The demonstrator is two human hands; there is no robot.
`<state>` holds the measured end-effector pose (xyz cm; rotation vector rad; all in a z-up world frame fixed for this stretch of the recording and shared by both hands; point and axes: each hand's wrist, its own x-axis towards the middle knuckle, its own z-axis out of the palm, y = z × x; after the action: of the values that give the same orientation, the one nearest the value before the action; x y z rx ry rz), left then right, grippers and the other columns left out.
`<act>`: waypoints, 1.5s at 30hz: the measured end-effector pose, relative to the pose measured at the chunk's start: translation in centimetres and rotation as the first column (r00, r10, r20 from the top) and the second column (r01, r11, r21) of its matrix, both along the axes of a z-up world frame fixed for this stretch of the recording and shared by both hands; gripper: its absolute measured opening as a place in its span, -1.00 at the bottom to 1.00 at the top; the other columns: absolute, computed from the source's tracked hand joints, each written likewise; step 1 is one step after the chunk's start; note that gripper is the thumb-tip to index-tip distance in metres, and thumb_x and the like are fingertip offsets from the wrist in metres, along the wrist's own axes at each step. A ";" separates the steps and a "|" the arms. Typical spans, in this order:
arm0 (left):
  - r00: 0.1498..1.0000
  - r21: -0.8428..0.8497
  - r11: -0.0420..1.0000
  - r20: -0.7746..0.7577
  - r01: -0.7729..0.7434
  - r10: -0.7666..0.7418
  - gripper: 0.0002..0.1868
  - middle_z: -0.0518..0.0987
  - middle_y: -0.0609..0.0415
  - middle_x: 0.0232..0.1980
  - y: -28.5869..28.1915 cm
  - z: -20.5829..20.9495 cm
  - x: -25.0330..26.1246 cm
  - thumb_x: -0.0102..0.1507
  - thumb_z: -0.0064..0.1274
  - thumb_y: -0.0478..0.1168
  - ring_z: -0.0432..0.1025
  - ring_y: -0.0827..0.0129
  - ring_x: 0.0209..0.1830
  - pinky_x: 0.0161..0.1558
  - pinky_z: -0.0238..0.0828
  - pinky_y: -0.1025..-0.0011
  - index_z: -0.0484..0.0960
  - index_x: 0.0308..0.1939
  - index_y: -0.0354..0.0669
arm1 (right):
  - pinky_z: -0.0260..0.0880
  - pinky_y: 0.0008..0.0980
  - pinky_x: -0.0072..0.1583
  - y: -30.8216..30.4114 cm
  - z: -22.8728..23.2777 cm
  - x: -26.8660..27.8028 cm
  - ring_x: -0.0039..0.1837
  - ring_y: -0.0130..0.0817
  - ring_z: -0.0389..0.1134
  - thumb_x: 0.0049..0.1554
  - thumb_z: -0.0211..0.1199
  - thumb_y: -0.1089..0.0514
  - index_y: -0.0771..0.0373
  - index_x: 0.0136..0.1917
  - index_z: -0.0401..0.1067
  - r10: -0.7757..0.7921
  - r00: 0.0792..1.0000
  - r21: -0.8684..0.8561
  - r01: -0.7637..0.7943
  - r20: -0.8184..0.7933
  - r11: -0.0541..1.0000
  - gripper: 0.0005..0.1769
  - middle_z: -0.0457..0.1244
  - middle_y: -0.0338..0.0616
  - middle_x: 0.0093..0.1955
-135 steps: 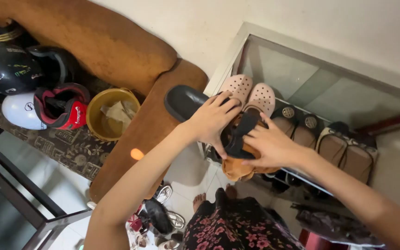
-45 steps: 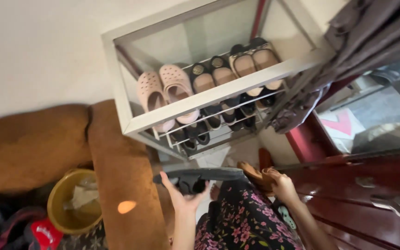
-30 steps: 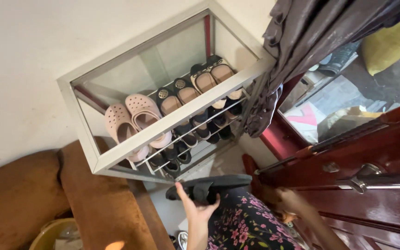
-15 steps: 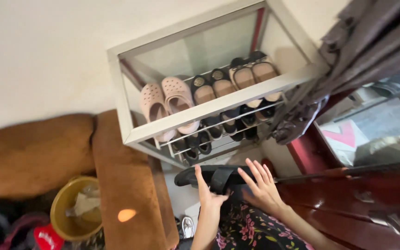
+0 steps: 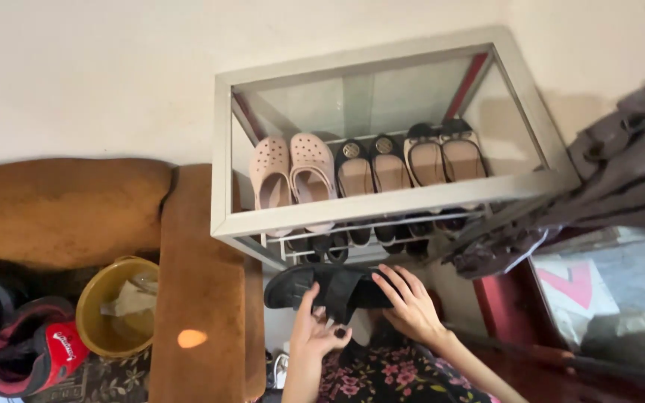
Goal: Cleaning black sandals with a cloth and organizing footwear on a rack and the floor.
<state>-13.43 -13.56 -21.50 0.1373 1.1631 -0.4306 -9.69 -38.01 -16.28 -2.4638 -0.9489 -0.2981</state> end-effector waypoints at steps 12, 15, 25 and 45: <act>0.604 0.872 -0.026 0.317 -0.488 -0.731 -0.23 0.34 -0.04 0.48 1.7 13.9 0.6 0.20 0.22 -0.03 0.23 0.12 0.51 0.45 0.13 0.08 0.35 0.48 -0.04 | 0.07 -0.03 0.43 -5.5 -1.6 -4.7 0.45 0.04 0.08 -0.22 0.51 0.06 0.14 0.44 0.22 -0.174 0.977 -0.055 0.168 -0.123 0.984 -0.03 0.10 -0.05 0.45; 0.566 0.507 -0.567 -0.174 -0.649 -0.805 -0.15 0.20 -0.16 0.56 4.8 16.8 4.1 0.18 0.23 -0.04 0.04 -0.12 0.61 0.52 -0.06 -0.12 0.27 0.52 -0.09 | 0.09 -0.09 0.48 -6.1 -2.8 -9.1 0.50 -0.05 0.08 -0.31 0.42 0.20 0.07 0.52 0.21 -0.407 0.885 -0.219 0.362 -0.225 0.906 0.09 0.10 -0.11 0.49; 0.544 0.258 -0.711 -0.493 -0.654 -0.679 -0.05 0.30 -0.07 0.48 5.9 13.2 9.3 0.13 0.29 0.03 0.12 -0.16 0.48 0.40 -0.13 -0.28 0.23 0.55 -0.01 | 0.06 0.05 0.45 -5.6 -9.2 -20.4 0.54 0.06 -0.01 -0.22 0.55 0.07 0.00 0.56 0.12 -0.734 0.619 -0.223 0.702 -0.278 0.677 0.12 0.02 -0.06 0.51; 0.860 -0.204 -0.840 -0.029 -0.503 -0.509 -0.29 0.69 0.16 -0.10 7.5 4.2 16.2 0.16 0.19 0.49 0.43 0.14 0.05 0.41 -0.01 -0.01 0.81 0.02 0.01 | 0.32 -0.01 0.32 -9.7 -42.5 -9.9 0.40 0.10 0.27 -0.29 0.54 -0.35 0.11 0.45 0.27 -0.827 0.463 0.029 0.877 -0.319 0.480 0.14 0.24 0.16 0.35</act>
<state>2.81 -6.07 -17.27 -2.5708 0.2390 -1.7948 -19.56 -47.68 -58.82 -2.4945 0.5316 -0.3403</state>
